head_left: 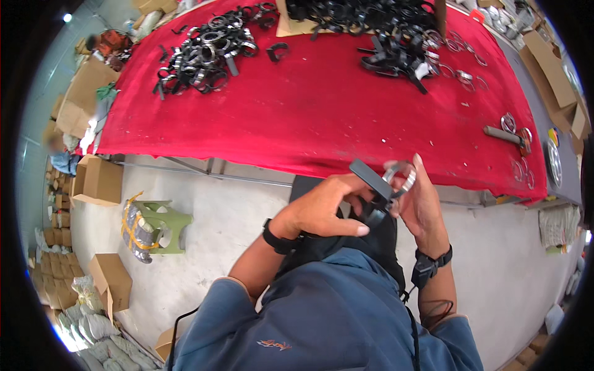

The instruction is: Manually assembling black plastic circular components with metal ring fasteners.

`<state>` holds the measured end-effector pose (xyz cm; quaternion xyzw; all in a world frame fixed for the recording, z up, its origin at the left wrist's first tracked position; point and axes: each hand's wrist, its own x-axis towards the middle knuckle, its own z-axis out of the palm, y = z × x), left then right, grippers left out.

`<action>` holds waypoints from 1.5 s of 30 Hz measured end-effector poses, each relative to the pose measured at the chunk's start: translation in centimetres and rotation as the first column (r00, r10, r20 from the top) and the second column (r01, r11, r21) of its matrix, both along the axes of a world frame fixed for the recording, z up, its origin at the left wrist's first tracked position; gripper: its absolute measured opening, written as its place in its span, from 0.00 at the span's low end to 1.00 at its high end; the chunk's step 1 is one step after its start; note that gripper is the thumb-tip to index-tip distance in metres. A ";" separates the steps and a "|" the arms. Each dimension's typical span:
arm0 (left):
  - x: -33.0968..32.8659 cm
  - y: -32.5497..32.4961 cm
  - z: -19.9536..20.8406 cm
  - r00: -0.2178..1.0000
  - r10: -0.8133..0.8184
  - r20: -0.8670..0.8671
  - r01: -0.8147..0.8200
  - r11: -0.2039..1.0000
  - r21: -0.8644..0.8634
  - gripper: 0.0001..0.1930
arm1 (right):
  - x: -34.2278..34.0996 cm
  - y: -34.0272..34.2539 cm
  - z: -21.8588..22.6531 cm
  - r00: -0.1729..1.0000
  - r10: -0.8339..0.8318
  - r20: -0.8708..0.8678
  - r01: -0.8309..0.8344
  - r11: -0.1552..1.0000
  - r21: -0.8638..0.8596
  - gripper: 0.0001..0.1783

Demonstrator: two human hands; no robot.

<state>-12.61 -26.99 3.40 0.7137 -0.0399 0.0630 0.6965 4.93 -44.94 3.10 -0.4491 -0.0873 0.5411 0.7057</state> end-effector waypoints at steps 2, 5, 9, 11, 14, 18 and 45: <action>-0.1 -0.3 -0.5 0.999 -0.017 -0.030 0.014 0.996 -0.091 0.40 | -1.0 0.6 0.0 0.998 -0.041 0.054 0.045 0.996 -0.076 0.40; 0.0 -0.3 -0.7 0.991 -0.105 -0.080 0.081 0.960 -0.267 0.41 | -0.8 -0.1 -2.2 0.985 -0.029 0.170 0.048 0.993 -0.106 0.43; 0.5 -1.3 -2.4 0.999 0.007 -0.039 -0.027 0.828 -0.560 0.41 | -2.2 0.1 -1.9 0.746 -0.224 0.627 0.266 0.964 0.028 0.36; 0.3 -1.3 -2.4 0.999 0.053 -0.011 -0.048 0.751 -0.658 0.42 | -2.4 -0.5 -1.5 0.504 -0.086 0.859 0.133 0.991 0.022 0.34; 0.2 -1.2 -2.5 1.000 -0.003 -0.031 -0.021 0.665 -0.746 0.40 | -2.1 -0.7 -1.1 0.346 -0.029 0.938 0.127 0.992 -0.017 0.42; 0.8 -0.9 -3.4 0.997 -0.061 -0.049 -0.004 0.585 -0.811 0.39 | -1.7 -0.6 -0.6 0.132 0.031 0.991 0.114 0.992 -0.046 0.45; 1.2 -0.5 -1.6 0.969 0.247 -0.022 -0.212 0.776 -0.594 0.39 | 0.0 -1.8 -0.8 0.980 -0.078 0.185 0.012 0.943 0.334 0.54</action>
